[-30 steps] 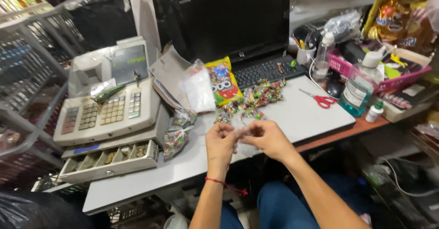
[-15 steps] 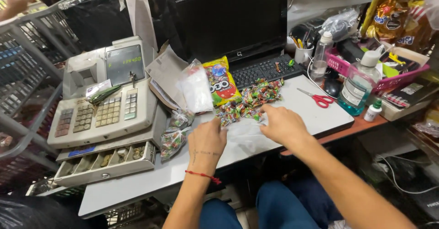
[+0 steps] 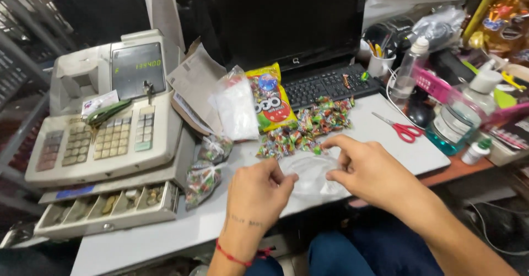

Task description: Bagging small individual candies into small plastic bags at a checkout counter.

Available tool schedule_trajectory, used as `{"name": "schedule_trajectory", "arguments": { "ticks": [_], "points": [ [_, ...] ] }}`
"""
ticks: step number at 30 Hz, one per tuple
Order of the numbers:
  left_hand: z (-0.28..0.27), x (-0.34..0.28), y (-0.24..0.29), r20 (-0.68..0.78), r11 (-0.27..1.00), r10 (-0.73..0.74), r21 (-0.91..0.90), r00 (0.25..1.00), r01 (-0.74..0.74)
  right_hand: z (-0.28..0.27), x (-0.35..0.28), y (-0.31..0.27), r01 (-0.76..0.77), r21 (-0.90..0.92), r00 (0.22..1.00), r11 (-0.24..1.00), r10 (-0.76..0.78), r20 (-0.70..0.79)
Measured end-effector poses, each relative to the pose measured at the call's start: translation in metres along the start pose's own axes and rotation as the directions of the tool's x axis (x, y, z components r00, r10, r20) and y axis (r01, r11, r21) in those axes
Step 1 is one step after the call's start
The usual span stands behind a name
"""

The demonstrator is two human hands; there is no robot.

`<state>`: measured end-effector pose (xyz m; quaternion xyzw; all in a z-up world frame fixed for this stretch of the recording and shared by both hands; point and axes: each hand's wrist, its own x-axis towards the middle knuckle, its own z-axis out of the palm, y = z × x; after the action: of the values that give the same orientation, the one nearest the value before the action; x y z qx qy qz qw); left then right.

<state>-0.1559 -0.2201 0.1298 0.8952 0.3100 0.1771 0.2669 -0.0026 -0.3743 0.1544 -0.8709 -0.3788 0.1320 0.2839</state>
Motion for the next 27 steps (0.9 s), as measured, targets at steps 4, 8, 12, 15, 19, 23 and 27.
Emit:
{"name": "schedule_trajectory", "arguments": {
  "ticks": [4,8,12,15,19,23,27],
  "points": [
    [0.001,0.014,-0.002,0.055,0.995,-0.102,-0.017,0.993,0.103,-0.007,0.009,-0.018,-0.137,0.029,0.989,0.99,0.135,0.057],
    [0.006,0.027,-0.013,0.052,0.992,-0.089,-0.082,0.995,0.093,0.002,0.025,-0.012,-0.043,0.069,0.998,0.997,0.039,0.052],
    [0.013,0.038,-0.027,-0.034,0.985,-0.03,-0.17,0.999,0.024,0.005,0.034,-0.01,-0.087,0.348,0.994,0.933,0.059,0.09],
    [0.018,0.045,-0.04,-0.121,0.982,-0.02,-0.188,0.992,-0.003,0.007,0.048,0.014,-0.098,0.44,0.993,0.893,0.114,-0.011],
    [0.003,0.044,-0.033,-0.109,0.973,-0.036,-0.229,0.993,0.01,0.06,0.087,0.106,-0.024,0.225,0.978,0.974,0.069,-0.197],
    [-0.004,0.043,-0.025,-0.087,0.957,-0.05,-0.289,0.995,0.023,0.091,0.104,0.119,0.233,0.043,0.944,0.972,-0.215,-0.252],
    [-0.004,0.037,-0.017,-0.069,0.953,-0.04,-0.301,0.997,0.018,0.133,0.126,0.16,0.354,-0.055,0.92,0.934,-0.358,-0.162]
  ]
}}
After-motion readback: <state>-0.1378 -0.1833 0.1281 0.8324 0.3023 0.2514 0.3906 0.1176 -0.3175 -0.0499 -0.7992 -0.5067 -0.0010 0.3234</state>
